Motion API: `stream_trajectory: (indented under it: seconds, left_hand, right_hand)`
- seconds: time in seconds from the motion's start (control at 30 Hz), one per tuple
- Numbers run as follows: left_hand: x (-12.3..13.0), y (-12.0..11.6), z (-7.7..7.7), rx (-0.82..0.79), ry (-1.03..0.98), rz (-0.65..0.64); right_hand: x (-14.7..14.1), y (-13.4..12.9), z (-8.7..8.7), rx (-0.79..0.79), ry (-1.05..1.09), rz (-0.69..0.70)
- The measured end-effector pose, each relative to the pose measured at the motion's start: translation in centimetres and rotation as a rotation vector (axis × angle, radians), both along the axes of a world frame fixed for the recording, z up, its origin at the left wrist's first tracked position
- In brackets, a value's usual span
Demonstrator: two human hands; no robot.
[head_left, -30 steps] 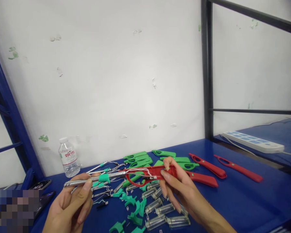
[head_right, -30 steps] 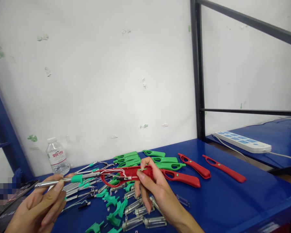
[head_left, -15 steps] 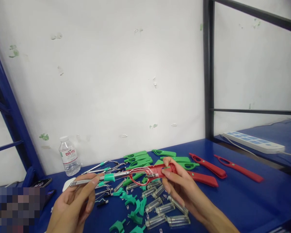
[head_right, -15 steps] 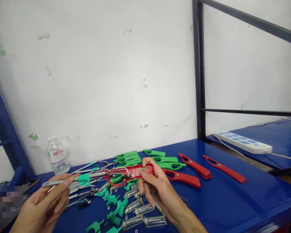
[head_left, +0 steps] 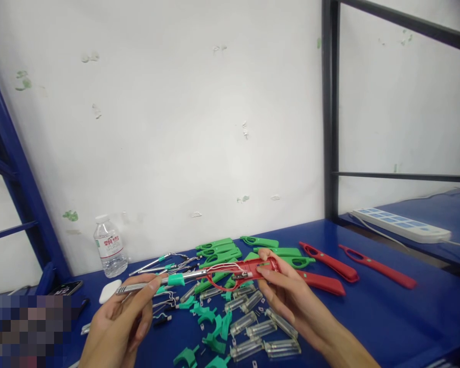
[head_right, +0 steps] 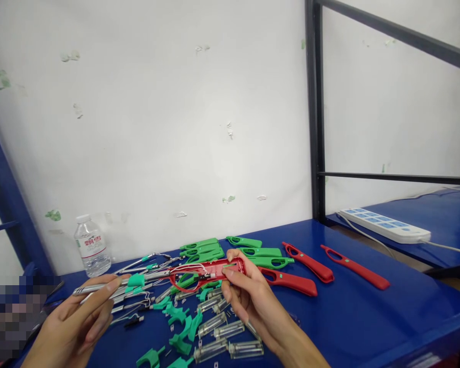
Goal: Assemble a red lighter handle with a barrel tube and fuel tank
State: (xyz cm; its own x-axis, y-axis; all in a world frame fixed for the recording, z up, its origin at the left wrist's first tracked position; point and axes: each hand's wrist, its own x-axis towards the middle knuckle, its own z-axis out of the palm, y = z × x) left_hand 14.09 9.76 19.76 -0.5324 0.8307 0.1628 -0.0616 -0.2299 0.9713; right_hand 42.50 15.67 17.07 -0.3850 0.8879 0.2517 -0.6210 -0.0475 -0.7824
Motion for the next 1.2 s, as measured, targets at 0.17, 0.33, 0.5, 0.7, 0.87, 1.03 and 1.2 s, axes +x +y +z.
stream_trajectory:
  seconds: [0.17,0.33,0.5,0.7,0.87,1.03,1.2]
  left_hand:
    - [0.6,-0.4,0.5,-0.006,-0.009,-0.012]
    - [1.7,-1.0,1.6,0.020,-0.017,0.002]
    - [1.5,-1.0,1.4,0.011,0.003,0.002]
    - [1.5,-0.7,1.8,-0.060,-0.055,0.064]
    - [1.5,-0.7,1.8,-0.058,-0.033,0.054]
    - [1.2,-0.5,1.4,-0.050,-0.020,0.038]
    - [1.3,-0.6,1.4,-0.045,0.001,0.046]
  right_hand:
    - [0.0,-0.2,0.2,0.016,0.002,0.019]
    - [0.1,-0.3,0.3,0.015,-0.011,0.030]
    - [0.1,-0.3,0.3,-0.009,-0.012,0.003]
    - [0.2,-0.3,0.3,-0.040,0.001,-0.020]
    - [0.2,-0.5,0.7,-0.078,0.000,-0.030]
    - [0.2,-0.7,0.9,-0.086,0.001,-0.025]
    - [0.3,-0.7,0.9,-0.091,0.001,-0.030]
